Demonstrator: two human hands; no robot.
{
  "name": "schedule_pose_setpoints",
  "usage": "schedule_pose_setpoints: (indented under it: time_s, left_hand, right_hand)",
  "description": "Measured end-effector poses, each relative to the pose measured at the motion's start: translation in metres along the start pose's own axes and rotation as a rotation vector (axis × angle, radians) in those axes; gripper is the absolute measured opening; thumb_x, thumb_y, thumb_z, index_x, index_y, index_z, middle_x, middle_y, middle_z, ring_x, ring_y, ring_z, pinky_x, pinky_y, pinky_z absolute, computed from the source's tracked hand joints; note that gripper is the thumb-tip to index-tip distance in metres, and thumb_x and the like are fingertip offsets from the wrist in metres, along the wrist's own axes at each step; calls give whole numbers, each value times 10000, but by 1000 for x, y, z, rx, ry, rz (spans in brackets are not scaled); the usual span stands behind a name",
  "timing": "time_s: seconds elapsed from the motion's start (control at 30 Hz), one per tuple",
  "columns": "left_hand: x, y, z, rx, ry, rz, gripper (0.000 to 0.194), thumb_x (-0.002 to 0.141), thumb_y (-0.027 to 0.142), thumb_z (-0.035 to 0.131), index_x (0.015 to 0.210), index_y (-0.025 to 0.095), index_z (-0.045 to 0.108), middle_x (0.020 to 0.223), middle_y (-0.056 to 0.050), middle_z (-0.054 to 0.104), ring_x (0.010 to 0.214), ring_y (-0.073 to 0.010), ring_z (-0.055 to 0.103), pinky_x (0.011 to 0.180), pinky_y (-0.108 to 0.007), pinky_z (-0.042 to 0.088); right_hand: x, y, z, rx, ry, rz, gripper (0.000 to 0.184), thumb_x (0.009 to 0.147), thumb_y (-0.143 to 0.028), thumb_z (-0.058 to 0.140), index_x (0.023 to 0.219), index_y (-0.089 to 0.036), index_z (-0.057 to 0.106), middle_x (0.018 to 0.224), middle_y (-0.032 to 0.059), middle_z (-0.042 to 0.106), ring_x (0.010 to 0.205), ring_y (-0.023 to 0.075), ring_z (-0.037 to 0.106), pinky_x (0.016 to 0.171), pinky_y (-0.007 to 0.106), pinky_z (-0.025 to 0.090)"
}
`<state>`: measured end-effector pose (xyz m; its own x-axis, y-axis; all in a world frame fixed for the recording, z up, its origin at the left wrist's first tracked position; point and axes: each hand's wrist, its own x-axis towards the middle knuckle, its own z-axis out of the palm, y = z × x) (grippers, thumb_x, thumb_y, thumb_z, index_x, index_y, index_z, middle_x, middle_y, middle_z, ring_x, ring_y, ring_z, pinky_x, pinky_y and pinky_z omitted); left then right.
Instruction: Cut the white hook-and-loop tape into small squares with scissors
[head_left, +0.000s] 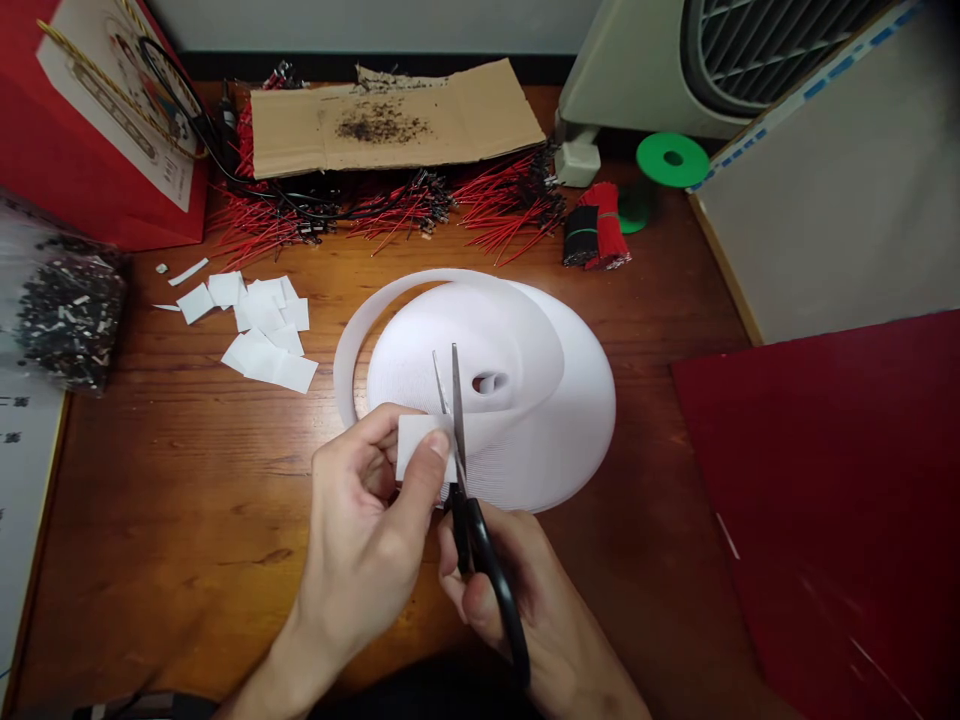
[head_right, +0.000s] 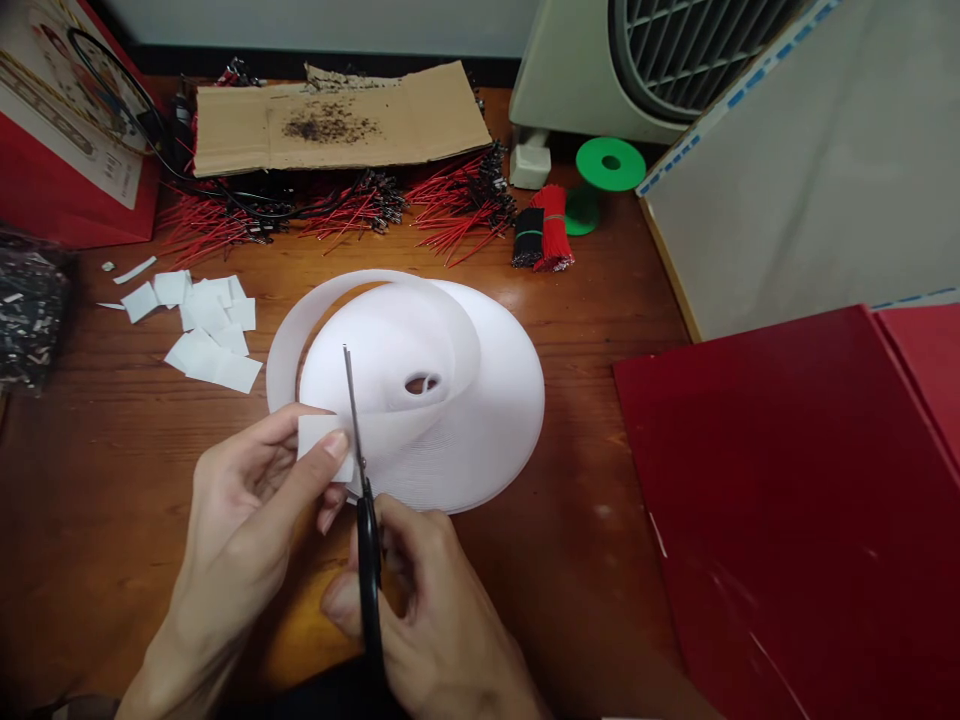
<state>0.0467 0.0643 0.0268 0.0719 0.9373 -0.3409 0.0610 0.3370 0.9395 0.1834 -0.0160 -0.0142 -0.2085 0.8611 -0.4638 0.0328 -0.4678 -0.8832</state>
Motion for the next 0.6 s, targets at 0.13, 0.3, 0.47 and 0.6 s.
schedule_pose_setpoints:
  time_s: [0.13,0.3,0.47,0.6]
  left_hand:
    - [-1,-2,0,-40,14,-3,257,932,298,706,718,174,635,583,37,530,516,-92,467,457,-188,404]
    - [0,-6,0,-51,38,-11,255,935,307,712,727,175,645,603,34,536,530,-94,483,451,-177,415]
    - [-1,0,1,-31,11,-33,277,919,314,710,697,181,611,562,41,531,475,-89,483,429,-183,411]
    - [-3,3,1,-37,2,-35,275,925,317,707,705,179,615,560,43,528,472,-85,478,433,-181,406]
  right_hand:
    - [3,-3,2,93,-45,-34,628,911,-845,561,745,-242,503,663,-16,506,749,210,539,676,303,452]
    - [7,-8,6,143,-42,-39,635,901,-840,585,703,-245,482,646,-12,510,723,206,545,611,287,431]
    - [5,-11,5,99,-31,-10,669,851,-902,570,775,-238,545,676,-13,528,689,194,535,606,286,445]
    - [5,-11,6,104,-26,-17,666,860,-901,563,766,-242,544,605,-42,478,637,182,500,632,298,446]
